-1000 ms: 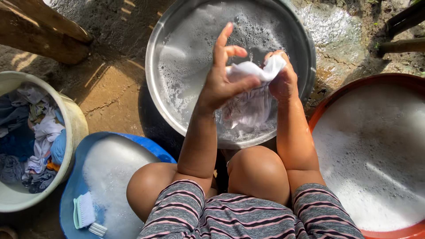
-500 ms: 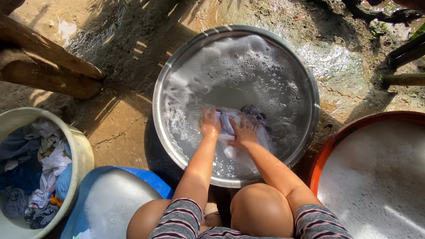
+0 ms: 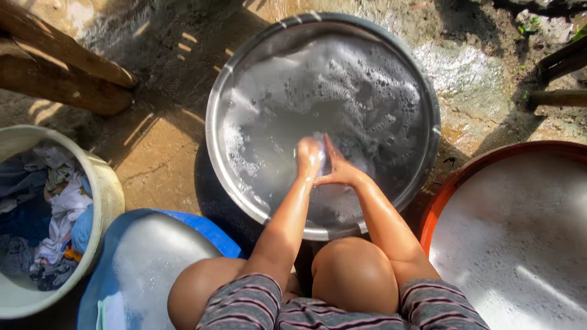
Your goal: The person washes clothes by hand using soap and water in multiple basins, scrubbing and wringing various items including shirts and fabric pieces.
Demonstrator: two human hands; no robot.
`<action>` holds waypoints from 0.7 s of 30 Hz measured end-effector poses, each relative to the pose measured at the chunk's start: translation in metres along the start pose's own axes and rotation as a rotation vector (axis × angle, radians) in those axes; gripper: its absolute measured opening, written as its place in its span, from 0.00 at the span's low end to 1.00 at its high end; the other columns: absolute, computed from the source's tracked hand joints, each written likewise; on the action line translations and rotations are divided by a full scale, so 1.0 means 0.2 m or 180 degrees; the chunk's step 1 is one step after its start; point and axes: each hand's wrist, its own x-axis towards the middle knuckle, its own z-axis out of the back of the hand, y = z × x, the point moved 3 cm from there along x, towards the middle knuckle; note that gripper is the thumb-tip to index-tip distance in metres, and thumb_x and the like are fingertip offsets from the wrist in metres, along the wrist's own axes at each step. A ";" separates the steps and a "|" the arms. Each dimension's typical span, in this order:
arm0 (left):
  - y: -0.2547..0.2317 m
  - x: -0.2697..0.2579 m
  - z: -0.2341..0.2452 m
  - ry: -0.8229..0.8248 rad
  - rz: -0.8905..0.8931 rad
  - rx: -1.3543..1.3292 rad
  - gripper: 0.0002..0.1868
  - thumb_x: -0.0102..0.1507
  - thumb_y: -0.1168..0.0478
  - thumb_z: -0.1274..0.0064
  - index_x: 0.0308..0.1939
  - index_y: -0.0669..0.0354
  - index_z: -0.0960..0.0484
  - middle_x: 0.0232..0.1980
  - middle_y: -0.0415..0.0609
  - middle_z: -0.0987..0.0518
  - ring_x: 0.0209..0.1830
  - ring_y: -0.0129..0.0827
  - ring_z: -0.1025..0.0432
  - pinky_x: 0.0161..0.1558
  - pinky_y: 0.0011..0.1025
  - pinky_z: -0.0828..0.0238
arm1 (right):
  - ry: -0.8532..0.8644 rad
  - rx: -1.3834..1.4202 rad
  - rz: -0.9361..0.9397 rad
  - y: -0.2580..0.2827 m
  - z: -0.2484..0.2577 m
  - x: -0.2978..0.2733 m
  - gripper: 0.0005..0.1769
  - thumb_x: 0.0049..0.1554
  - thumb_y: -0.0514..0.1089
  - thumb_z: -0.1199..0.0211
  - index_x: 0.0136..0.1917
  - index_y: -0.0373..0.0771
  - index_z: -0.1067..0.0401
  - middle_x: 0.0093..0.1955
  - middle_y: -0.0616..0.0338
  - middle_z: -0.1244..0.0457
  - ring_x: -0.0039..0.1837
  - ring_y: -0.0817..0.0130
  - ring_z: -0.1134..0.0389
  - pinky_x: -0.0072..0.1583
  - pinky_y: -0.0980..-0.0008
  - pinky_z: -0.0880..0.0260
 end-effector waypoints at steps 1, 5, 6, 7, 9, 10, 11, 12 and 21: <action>-0.19 0.00 -0.02 0.0162 -0.0003 -0.0686 0.11 0.69 0.60 0.54 0.43 0.66 0.20 0.38 0.55 0.17 0.38 0.40 0.23 0.43 0.37 0.25 | -0.0311 -0.0084 0.0160 0.04 -0.02 0.00 0.77 0.39 0.55 0.15 0.82 0.31 0.67 0.80 0.42 0.54 0.78 0.53 0.50 0.75 0.56 0.49; -1.02 -0.08 0.14 0.0995 0.0834 -0.3148 0.13 0.71 0.56 0.51 0.51 0.64 0.24 0.38 0.47 0.23 0.32 0.29 0.28 0.32 0.27 0.28 | -0.0971 0.1623 0.0268 0.06 -0.03 -0.10 0.58 0.41 0.48 0.18 0.74 0.35 0.51 0.69 0.55 0.42 0.68 0.66 0.38 0.67 0.64 0.36; -1.19 -0.10 0.25 0.1036 0.0726 -0.3330 0.12 0.71 0.56 0.52 0.51 0.62 0.25 0.38 0.48 0.23 0.32 0.29 0.27 0.32 0.27 0.27 | -0.0945 0.1620 0.0076 0.04 -0.02 -0.09 0.48 0.45 0.45 0.21 0.72 0.34 0.44 0.64 0.54 0.38 0.63 0.65 0.36 0.63 0.62 0.33; -1.32 -0.12 0.36 0.1091 0.0622 -0.3512 0.12 0.71 0.56 0.52 0.51 0.60 0.26 0.38 0.48 0.23 0.32 0.30 0.27 0.32 0.27 0.26 | -0.0929 0.1613 -0.0120 0.02 0.01 -0.07 0.39 0.49 0.42 0.24 0.69 0.33 0.36 0.60 0.53 0.35 0.58 0.64 0.34 0.59 0.60 0.31; -1.40 -0.11 0.58 0.0554 0.0585 -0.3587 0.11 0.69 0.56 0.54 0.50 0.58 0.25 0.38 0.48 0.22 0.33 0.30 0.25 0.34 0.28 0.23 | -0.1296 0.1275 -0.0236 0.01 0.08 -0.06 0.24 0.56 0.40 0.31 0.65 0.33 0.28 0.55 0.53 0.32 0.55 0.64 0.31 0.57 0.59 0.28; -1.36 -0.07 0.67 -0.0037 0.0645 -0.3470 0.12 0.68 0.55 0.55 0.48 0.58 0.24 0.38 0.47 0.21 0.34 0.30 0.23 0.36 0.28 0.21 | -0.1678 0.0945 -0.0147 0.03 0.13 -0.07 0.19 0.59 0.40 0.34 0.62 0.34 0.28 0.56 0.54 0.31 0.57 0.66 0.31 0.59 0.61 0.28; -1.25 -0.02 0.77 -0.0565 0.0552 -0.3300 0.11 0.68 0.56 0.56 0.46 0.58 0.25 0.38 0.47 0.22 0.34 0.31 0.23 0.35 0.30 0.20 | -0.2035 0.0641 -0.0088 0.06 0.15 -0.10 0.13 0.63 0.40 0.38 0.60 0.35 0.28 0.56 0.56 0.31 0.59 0.68 0.31 0.60 0.63 0.28; -1.10 0.04 0.85 -0.1088 0.0461 -0.3116 0.10 0.68 0.56 0.56 0.44 0.58 0.26 0.37 0.47 0.22 0.34 0.31 0.22 0.34 0.31 0.19 | -0.2284 0.1695 -0.0035 0.09 0.20 -0.09 0.14 0.64 0.42 0.41 0.61 0.35 0.29 0.56 0.55 0.31 0.59 0.66 0.30 0.60 0.62 0.27; -0.17 -0.17 -0.01 0.1643 -0.2007 0.2304 0.63 0.38 0.32 0.27 0.69 0.64 0.28 0.73 0.75 0.37 0.74 0.86 0.49 0.69 0.68 0.57 | -0.2030 0.4630 -0.0087 0.71 0.25 -0.08 0.22 0.69 0.50 0.47 0.66 0.30 0.30 0.59 0.47 0.32 0.59 0.55 0.28 0.62 0.55 0.26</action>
